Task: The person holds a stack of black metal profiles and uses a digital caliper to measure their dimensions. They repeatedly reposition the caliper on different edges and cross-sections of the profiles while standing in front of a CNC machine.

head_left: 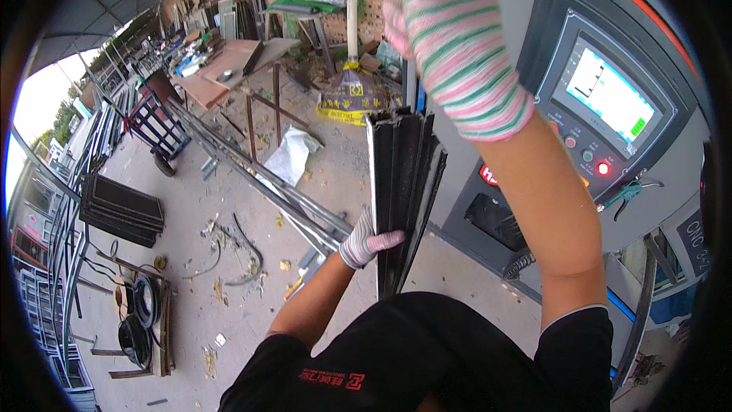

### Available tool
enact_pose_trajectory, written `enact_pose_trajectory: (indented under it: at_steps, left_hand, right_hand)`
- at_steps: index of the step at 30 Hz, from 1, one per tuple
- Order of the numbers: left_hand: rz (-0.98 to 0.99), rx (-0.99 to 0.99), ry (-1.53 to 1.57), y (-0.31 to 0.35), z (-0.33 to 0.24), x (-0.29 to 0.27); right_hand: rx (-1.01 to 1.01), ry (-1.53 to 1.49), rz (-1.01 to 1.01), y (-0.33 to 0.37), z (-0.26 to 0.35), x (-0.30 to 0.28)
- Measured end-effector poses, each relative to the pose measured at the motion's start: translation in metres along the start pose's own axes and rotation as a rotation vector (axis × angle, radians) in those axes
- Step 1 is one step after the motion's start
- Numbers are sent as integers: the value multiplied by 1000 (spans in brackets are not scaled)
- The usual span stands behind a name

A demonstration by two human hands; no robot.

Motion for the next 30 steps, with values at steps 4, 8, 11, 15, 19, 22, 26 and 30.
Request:
enact_pose_trajectory:
  at_steps: [4,8,11,15,19,22,26,30]
  left_hand:
    - [-49,-6,17,2,2,4]
    - [-61,-15,19,3,3,6]
    - [-72,-11,16,3,3,7]
    - [-75,-11,31,2,3,6]
    - [-52,31,22,0,1,7]
    - [-73,43,5,1,-1,5]
    - [-73,-5,29,2,-2,7]
    - [-63,25,18,2,-7,11]
  right_hand:
    - [123,-49,19,0,14,-2]
    - [8,-2,25,5,17,12]
    - [-29,24,34,8,13,16]
    - [-43,44,42,11,11,17]
    - [-44,56,54,13,10,19]
    - [-49,62,61,13,10,20]
    - [-54,66,63,15,10,23]
    - [-57,74,62,17,10,25]
Point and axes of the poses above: each hand's wrist, its own y-axis away from the middle knuckle, its own x-axis out of the palm, z = x × y, the point moved 6 cm from there along -y, towards the middle knuckle, and after that the axes turned 11 degrees about y, right-handed, at the moved point
